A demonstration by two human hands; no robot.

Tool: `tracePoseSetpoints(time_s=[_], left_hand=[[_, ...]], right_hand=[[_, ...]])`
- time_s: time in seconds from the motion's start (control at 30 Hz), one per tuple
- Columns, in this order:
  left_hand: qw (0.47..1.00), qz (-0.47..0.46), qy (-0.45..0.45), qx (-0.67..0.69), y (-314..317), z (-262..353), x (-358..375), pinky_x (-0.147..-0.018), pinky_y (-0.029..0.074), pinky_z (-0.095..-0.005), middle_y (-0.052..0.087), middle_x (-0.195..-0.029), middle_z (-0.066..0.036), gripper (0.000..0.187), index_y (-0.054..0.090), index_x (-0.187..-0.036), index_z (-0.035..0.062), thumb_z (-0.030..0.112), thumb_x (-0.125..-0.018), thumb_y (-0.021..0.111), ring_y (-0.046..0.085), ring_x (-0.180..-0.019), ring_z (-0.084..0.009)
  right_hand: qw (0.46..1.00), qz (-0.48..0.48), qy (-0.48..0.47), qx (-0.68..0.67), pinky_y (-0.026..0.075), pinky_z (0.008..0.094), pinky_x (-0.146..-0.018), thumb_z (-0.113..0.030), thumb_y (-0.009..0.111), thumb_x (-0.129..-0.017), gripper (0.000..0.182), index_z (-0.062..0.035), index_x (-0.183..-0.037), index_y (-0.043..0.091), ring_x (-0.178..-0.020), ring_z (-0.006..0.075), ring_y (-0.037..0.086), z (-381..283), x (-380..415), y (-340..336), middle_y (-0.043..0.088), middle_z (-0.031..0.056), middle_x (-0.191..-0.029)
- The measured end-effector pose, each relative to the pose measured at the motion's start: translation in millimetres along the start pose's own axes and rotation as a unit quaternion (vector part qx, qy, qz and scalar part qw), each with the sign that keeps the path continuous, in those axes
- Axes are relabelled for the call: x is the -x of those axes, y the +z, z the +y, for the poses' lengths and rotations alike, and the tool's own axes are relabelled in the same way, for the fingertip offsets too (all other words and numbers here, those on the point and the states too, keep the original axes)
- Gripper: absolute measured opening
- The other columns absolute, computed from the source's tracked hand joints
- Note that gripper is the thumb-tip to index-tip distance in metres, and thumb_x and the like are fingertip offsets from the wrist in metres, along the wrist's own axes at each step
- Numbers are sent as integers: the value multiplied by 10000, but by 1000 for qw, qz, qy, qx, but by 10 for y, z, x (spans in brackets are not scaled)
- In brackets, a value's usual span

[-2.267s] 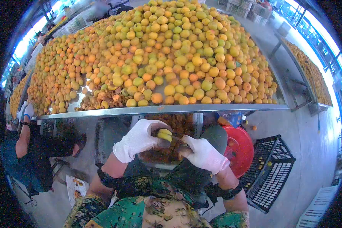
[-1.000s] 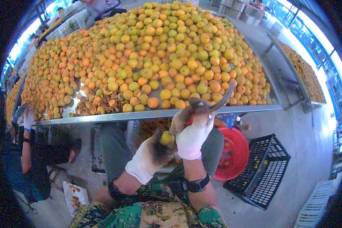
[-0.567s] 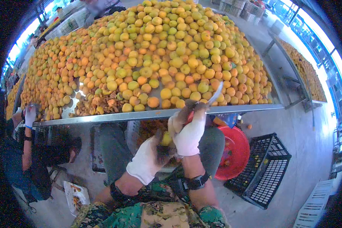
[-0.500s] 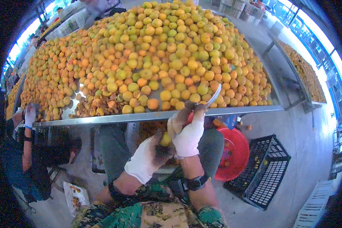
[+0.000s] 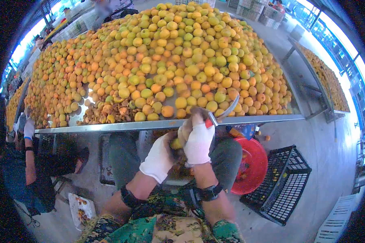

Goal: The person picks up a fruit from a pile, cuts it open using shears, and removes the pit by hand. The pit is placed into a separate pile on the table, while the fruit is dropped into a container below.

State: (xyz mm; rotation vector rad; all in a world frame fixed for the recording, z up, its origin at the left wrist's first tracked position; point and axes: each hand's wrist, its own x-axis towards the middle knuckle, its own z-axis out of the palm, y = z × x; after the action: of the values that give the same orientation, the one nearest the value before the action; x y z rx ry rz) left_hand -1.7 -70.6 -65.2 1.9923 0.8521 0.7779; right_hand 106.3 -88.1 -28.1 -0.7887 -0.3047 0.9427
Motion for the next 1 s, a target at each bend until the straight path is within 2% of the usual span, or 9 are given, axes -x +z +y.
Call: tracePoseSetpoints(time_s=[0.23,0.4,0.47,0.5,0.6,0.63,0.73,0.9,1.0], left_hand=[[943,52,-208,256,216,-12,-3,-670,506,-353,624,-945,-195,232,601,-980,-33,118,-827,513,628,-839,-278],[994,-12,-64,-85,315,-382,-68,-703,496,-423,612,-909,-243,264,622,-940,-1,222,-842,523,602,-848,-394],[996,-1,-87,-36,367,-497,-86,-722,491,-431,611,-922,-245,263,619,-950,5,227,-834,539,592,-868,-405],[994,9,-111,12,359,-526,-78,-740,485,-438,609,-936,-248,265,615,-960,12,232,-826,556,581,-889,-415],[995,53,-75,-49,163,-354,-17,-772,484,-408,607,-989,-237,238,595,-1002,12,163,-818,581,583,-935,-381],[887,6,-235,397,317,-666,-51,-860,476,-331,624,-1065,-190,483,484,-1189,-62,37,-746,650,615,-998,-271],[992,-59,-91,67,139,-539,-1,-879,473,-332,612,-1112,-170,544,452,-1221,-62,90,-756,689,609,-1008,-254],[938,-139,-176,264,127,-296,45,-972,417,-321,604,-1146,-99,483,465,-1205,28,182,-802,681,565,-1076,-200],[989,-60,-89,99,336,-426,96,-833,496,-321,664,-992,-130,439,529,-1106,9,185,-754,724,632,-970,-240]], right_hand=[[994,54,-57,72,248,263,-301,-128,582,-887,79,-69,-855,541,-325,81,368,149,101,26,434,-23,-501],[978,84,-101,165,331,222,-380,-61,615,-854,64,-43,-900,574,-443,48,448,431,53,-53,529,-12,-625],[921,42,-259,288,343,207,-417,-57,619,-851,74,-30,-914,592,-487,36,452,489,41,-60,548,-11,-662],[976,58,-100,184,370,213,-481,-56,618,-850,57,-34,-900,602,-555,40,468,364,127,-9,555,-13,-694],[982,70,-71,161,364,210,-486,-116,605,-873,85,-41,-913,599,-559,34,450,378,25,-245,542,-30,-693],[980,64,-77,170,326,228,-397,-161,594,-888,112,-50,-876,586,-445,48,405,358,4,-312,494,-31,-601],[991,103,-33,77,304,255,-359,-181,569,-905,131,-62,-853,554,-388,76,366,125,7,-241,430,-24,-530],[990,58,-126,4,283,287,-336,-209,499,-942,133,-79,-911,504,-347,99,323,-105,-34,-134,351,-8,-496],[982,84,-146,91,309,278,-350,-163,510,-929,143,-35,-988,486,-357,99,350,46,-45,-51,398,-2,-529]])
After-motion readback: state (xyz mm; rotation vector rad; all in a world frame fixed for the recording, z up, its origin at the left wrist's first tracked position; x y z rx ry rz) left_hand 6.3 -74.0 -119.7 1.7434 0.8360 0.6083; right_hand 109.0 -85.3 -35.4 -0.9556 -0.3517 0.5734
